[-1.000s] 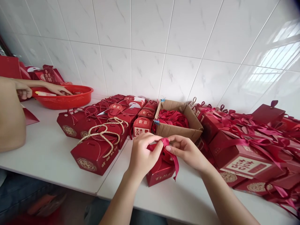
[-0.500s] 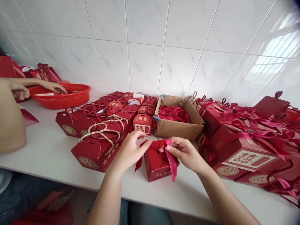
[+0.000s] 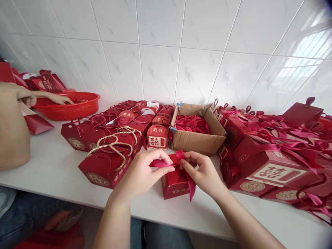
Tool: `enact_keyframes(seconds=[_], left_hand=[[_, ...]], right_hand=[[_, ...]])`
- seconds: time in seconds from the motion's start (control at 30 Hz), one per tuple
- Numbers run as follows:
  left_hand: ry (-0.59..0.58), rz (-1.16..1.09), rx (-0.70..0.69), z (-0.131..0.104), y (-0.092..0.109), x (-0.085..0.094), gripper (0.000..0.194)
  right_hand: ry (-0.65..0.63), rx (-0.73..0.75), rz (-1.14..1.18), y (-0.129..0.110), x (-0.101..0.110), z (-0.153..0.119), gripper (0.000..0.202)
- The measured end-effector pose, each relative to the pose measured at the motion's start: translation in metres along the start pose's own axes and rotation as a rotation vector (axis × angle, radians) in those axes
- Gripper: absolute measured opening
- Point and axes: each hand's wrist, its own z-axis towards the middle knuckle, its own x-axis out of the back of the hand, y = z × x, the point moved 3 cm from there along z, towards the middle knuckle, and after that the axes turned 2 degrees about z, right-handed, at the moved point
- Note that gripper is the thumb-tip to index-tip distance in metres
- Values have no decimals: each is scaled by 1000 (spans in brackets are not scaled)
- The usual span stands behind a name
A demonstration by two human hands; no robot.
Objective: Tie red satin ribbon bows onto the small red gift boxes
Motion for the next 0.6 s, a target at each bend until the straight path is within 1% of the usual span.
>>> enact_keyframes(seconds=[0.03, 0.1, 0.17, 0.27, 0.33, 0.4, 0.47, 0.5, 0.57, 0.6], left_hand=[[-26, 4, -17, -2, 3, -1, 5], [-60, 35, -70, -5, 11, -2, 13], [-61, 74, -142, -6, 20, -4, 19], [-50, 89, -231, -2, 31, -6, 21], [-35, 39, -242, 6, 31, -9, 20], [-2, -7, -194, 17, 22, -13, 21], [86, 62, -104, 28, 7, -16, 28], [173, 152, -58, 32, -1, -15, 28], [366, 302, 17, 33, -11, -11, 17], [423, 318, 33, 31, -14, -8, 9]], right_hand=[[14, 13, -38, -1, -1, 0, 16], [15, 80, -114, -4, -2, 0, 15], [-46, 210, -169, -10, -3, 0, 16], [-170, 417, -223, -18, -4, -3, 17], [-198, 470, -238, -20, -4, -6, 15], [-199, 453, -221, -20, -4, -7, 13], [-191, 401, -192, -18, -5, -7, 23], [-183, 376, -179, -17, -5, -7, 28], [-160, 338, -143, -15, -7, -6, 31], [-147, 326, -121, -15, -7, -6, 30]])
